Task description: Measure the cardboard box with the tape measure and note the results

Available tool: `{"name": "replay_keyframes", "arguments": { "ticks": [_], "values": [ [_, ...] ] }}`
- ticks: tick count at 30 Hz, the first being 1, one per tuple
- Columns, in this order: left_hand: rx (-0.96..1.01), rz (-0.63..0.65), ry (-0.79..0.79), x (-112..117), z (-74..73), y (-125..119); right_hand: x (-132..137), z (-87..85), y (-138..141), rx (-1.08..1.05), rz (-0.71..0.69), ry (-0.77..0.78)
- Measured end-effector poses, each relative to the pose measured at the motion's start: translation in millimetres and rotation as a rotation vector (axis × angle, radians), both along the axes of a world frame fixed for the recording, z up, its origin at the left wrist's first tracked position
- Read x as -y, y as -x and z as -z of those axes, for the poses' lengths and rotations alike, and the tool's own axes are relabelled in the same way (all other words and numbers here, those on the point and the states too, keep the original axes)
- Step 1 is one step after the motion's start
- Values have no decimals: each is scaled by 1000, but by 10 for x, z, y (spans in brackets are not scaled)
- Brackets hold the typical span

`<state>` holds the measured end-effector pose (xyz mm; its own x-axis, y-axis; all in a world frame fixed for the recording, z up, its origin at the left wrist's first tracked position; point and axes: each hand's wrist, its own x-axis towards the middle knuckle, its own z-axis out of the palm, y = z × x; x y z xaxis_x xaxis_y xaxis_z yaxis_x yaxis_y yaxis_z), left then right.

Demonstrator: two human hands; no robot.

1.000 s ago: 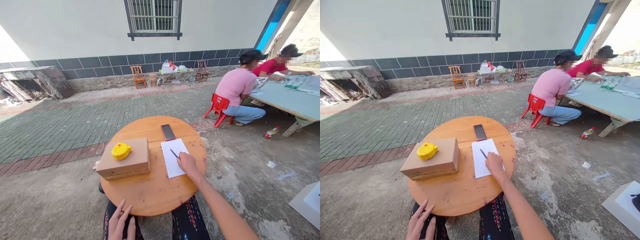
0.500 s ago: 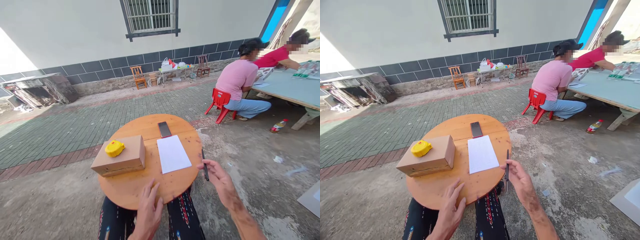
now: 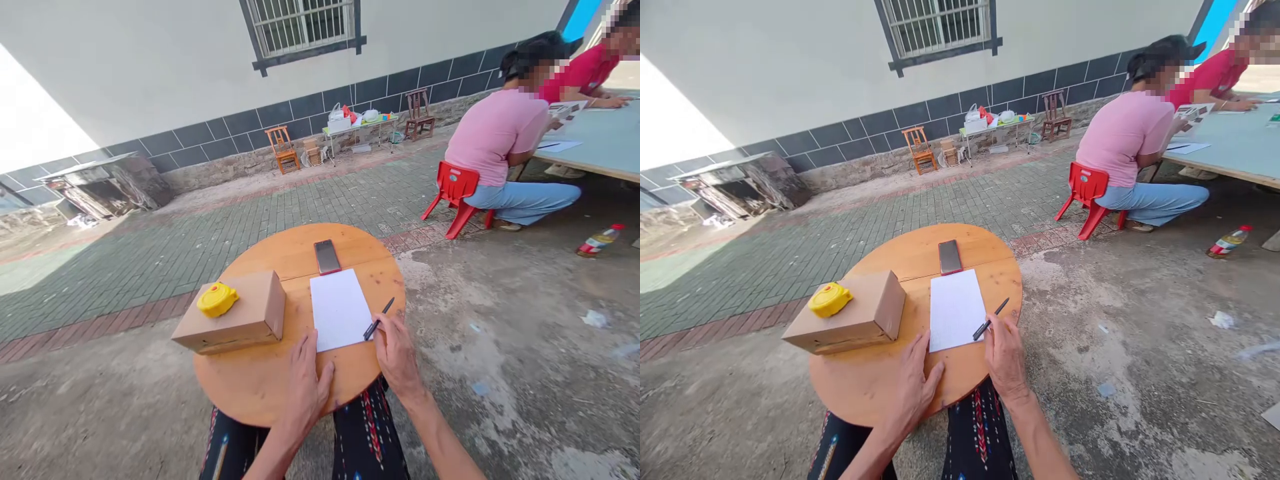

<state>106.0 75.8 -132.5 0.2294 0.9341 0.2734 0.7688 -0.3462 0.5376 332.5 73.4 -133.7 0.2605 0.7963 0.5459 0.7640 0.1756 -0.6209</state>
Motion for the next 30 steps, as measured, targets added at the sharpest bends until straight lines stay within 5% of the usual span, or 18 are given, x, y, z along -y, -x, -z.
{"name": "replay_keyframes", "arguments": {
  "ticks": [12, 17, 23, 30],
  "values": [
    [-36, 0, -29, 125, -94, 189, 243, -100, -82, -178, 59, -4],
    [-34, 2, -68, 102, -134, 199, 468, -392, -139, -442, 101, 35],
    [-35, 45, -90, -31, -143, 95, 512, -785, -62, -914, 60, -252],
    [-54, 103, -118, -127, -140, 142, 376, -654, -91, -1232, -99, -69]
  ]
}}
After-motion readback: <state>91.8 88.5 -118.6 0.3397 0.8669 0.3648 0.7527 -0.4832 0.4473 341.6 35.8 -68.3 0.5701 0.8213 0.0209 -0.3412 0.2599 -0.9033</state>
